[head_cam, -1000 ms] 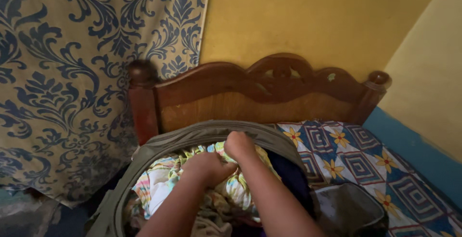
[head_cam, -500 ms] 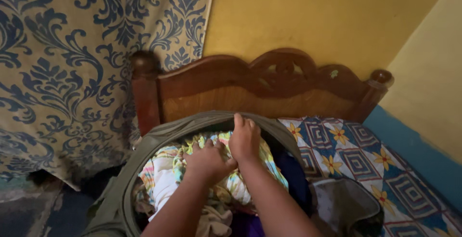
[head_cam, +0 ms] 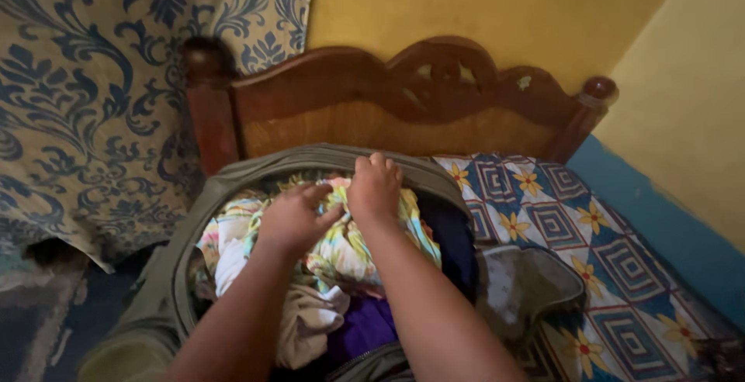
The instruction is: The person places folded clothes into an open green backpack resting on a bed. They add a white cloth, a pink garment, and a yellow patterned cloth, then close and zip the backpack.
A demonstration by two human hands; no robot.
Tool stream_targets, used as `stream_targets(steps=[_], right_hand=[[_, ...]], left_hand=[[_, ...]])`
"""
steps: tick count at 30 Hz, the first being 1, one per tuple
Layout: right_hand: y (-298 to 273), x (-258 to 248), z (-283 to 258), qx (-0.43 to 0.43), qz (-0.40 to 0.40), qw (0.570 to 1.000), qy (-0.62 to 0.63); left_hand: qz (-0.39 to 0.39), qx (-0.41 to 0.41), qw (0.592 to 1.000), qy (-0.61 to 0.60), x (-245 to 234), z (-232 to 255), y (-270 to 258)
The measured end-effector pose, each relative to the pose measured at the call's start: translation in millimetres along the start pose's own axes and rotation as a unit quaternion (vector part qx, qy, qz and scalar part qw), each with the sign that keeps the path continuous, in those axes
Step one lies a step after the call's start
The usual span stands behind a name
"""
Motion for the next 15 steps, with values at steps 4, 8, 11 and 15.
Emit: stream_targets(steps=[4,8,11,15], right_hand=[[-3.6,-0.1,-3.9,0.030,-0.053,0.998,0.001],[-9.6,0.8,-5.0,0.042,-0.059,0.997,-0.006],[-8.0,9.7,-2.0,0.040,-0.036,0.998,-0.015],[-8.1,31.4,13.7,0.020,-0.032,0.999,-0.003]], left_hand=[[0.087,0.050,0.995,0.025,-13.5,6.7,-2.1],[0.206,0.192,0.959,0.029,-30.5,24.9,-18.5],[0.061,0.153,0.985,0.053,-10.3,27.7,-17.8],[-0.116,0.048,0.990,0.071,-2.1,36.9,-24.6]])
Point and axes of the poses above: each hand's wrist, its own y-axis towards the middle knuckle, its own x-axis out of the palm, z = x × y, the point moved 7 cm from there along y, towards the middle knuckle, and after that the axes turned 4 degrees about y, right-handed, at the moved point
